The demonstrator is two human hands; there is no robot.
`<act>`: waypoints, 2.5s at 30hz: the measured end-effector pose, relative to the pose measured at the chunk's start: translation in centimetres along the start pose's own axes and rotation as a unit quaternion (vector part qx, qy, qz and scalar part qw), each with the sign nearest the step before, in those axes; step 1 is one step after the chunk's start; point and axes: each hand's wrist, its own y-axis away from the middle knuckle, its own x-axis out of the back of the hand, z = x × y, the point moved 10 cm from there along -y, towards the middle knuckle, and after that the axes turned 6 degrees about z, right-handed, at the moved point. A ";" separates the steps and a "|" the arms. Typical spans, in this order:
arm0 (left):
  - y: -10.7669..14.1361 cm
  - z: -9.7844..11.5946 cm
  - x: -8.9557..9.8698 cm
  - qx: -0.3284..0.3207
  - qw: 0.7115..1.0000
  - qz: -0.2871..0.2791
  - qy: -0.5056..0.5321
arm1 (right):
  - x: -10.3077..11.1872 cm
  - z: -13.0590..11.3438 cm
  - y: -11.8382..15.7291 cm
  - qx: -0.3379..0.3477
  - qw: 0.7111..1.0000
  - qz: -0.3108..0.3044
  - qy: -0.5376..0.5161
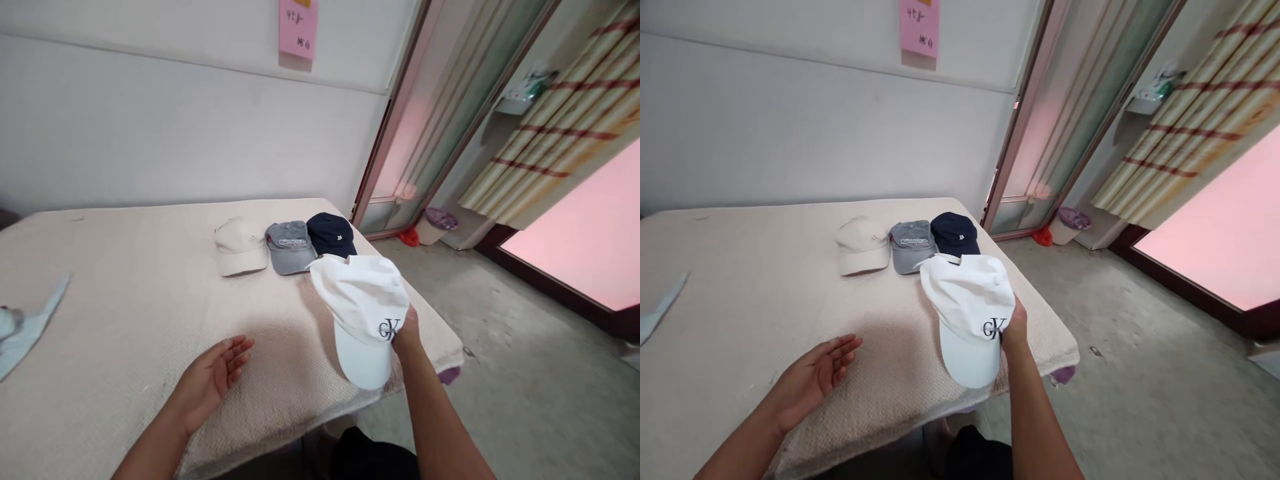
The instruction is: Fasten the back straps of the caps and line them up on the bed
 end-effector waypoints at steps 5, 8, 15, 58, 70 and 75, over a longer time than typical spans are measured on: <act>-0.1 0.0 0.4 -0.007 1.000 0.019 -0.006 | 3.3 2.1 -1.4 -0.032 0.983 0.045 0.177; 0.0 0.2 0.5 -0.013 1.000 0.025 0.000 | 4.0 0.0 -1.1 0.028 0.964 0.107 0.241; 0.2 1.8 2.9 -0.051 0.987 0.087 0.125 | -2.0 -8.9 6.5 0.243 0.931 0.137 0.234; 9.2 8.6 25.3 -0.231 0.892 0.220 0.321 | -34.8 -2.5 31.0 0.148 0.828 -0.509 0.183; 5.8 -1.3 9.3 -0.111 0.991 -0.034 -0.064 | -33.1 -1.3 24.6 -0.406 0.779 -0.386 -0.283; 6.7 2.2 9.1 -0.045 0.994 -0.101 0.001 | -30.4 -2.6 22.8 -0.364 0.784 -0.396 -0.308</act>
